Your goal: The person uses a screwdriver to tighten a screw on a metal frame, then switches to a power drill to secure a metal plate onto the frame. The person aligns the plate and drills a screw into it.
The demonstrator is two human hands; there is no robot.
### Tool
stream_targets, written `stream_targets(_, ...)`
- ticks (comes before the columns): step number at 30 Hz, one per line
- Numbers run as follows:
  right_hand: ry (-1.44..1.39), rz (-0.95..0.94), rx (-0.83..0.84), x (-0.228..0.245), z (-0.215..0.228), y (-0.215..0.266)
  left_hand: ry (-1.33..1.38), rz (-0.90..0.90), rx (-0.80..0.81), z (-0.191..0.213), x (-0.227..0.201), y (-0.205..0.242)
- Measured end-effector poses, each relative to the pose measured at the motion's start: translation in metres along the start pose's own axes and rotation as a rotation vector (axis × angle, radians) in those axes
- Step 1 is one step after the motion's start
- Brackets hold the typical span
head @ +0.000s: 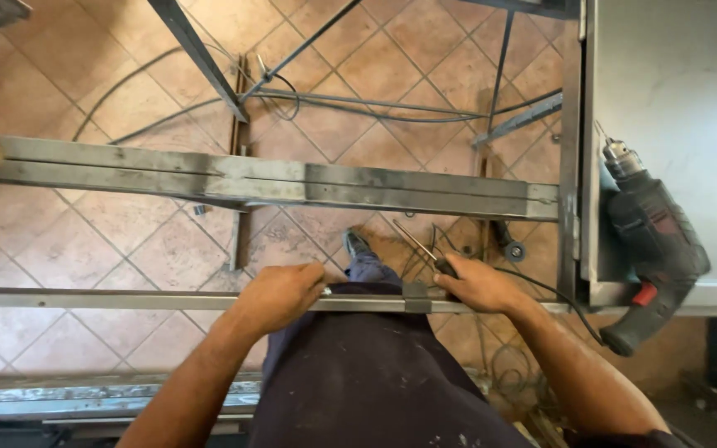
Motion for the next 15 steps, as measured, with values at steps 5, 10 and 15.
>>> stream_targets(5,-0.030,0.054,0.012,0.008,0.008,-0.003,0.059,0.036,0.043,0.008,0.003,-0.003)
stream_targets(10,-0.041,0.022,-0.004,-0.025,-0.002,-0.016,0.071,0.056,0.046,0.015,-0.001,-0.003)
stream_targets(15,-0.013,0.031,-0.053,-0.036,-0.003,-0.021,0.176,0.078,0.162,0.003,0.011,-0.008)
Point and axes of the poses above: each hand's wrist, its own y-axis away from the middle knuckle, its own z-axis out of the back of the hand, x = y × z, the point moved 10 cm from there along -y, towards the middle knuckle, and after that the axes turned 3 degrees about x, right-handed, at the moved point
